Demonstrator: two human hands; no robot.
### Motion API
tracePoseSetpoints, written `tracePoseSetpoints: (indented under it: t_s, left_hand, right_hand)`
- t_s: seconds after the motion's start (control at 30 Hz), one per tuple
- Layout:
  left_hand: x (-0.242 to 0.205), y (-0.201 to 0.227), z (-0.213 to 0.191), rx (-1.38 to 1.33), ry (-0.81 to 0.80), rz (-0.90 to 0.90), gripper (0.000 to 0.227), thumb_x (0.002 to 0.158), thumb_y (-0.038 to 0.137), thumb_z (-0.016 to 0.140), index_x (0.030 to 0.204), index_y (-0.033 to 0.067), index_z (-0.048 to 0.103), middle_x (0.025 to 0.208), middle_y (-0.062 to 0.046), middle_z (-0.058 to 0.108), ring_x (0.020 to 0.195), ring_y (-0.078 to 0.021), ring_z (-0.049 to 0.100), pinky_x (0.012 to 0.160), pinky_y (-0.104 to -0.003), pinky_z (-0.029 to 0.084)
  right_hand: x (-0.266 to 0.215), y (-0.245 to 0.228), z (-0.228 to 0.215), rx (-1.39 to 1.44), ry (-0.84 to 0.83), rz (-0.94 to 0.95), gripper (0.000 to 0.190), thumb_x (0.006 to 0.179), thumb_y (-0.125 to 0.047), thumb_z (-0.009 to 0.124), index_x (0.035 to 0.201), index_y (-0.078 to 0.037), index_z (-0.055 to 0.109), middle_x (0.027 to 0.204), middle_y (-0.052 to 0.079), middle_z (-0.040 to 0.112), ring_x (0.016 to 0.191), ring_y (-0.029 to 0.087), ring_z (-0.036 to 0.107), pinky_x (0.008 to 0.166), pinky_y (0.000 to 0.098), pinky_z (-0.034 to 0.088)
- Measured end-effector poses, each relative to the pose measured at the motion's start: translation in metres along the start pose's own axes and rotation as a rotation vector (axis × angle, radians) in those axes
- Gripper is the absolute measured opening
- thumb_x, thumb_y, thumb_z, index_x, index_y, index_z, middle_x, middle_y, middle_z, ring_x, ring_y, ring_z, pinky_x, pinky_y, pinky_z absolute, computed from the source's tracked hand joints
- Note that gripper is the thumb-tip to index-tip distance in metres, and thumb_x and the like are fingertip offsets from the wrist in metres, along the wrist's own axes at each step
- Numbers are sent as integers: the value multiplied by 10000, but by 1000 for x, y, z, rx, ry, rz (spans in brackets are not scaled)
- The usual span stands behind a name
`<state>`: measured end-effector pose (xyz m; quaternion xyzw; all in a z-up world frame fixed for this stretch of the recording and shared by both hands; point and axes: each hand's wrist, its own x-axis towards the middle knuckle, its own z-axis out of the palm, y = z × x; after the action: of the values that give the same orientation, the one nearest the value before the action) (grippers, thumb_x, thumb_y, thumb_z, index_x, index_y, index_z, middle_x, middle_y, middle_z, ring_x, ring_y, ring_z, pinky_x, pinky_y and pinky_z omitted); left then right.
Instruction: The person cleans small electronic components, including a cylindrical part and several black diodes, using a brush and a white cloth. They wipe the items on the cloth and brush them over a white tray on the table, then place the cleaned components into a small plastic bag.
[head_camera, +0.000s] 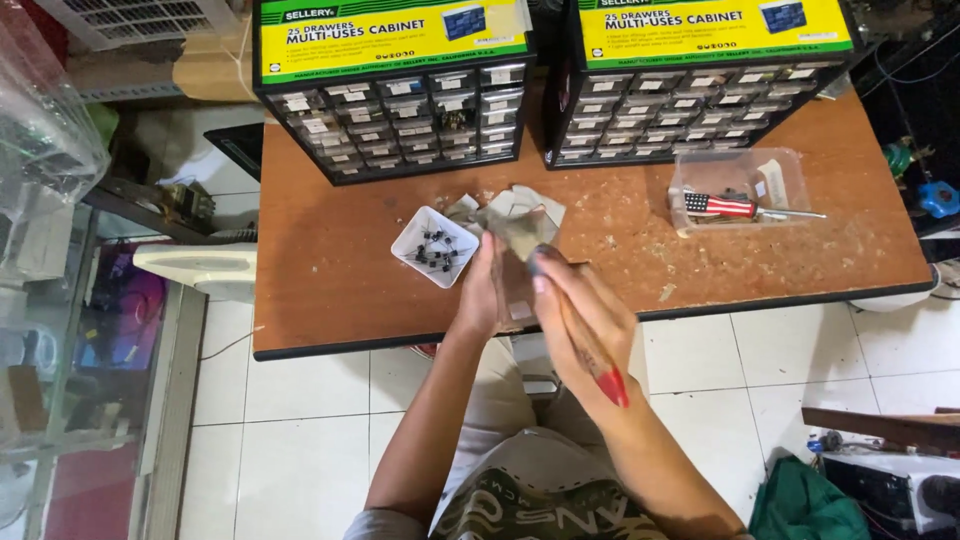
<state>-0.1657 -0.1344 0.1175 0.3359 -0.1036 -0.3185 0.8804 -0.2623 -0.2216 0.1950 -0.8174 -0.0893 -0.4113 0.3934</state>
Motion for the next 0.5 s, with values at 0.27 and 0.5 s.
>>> tracePoseSetpoints:
  t_s: [0.27,0.5]
  left_hand:
    - [1,-2,-10,226,412,-8,735,1058,579,433,1434,-49,506,1084,-235,696,814,-242,710,706,-287,592]
    - [12,-29,-49,178,218,228,517,1100,468,416,1191,-4,605,917,-174,675,681,-163,657,555,-225,514]
  right_hand:
    - [21,-18,-15,-46,-55,56,167,1004,-19,591,1074,9,741,834,169,702,712,325,706,635,357,556]
    - [32,-28,-16,53,-164,156,138,963,-22,628,1009,-29,758,789,161,708,669,337,711,615,373,568]
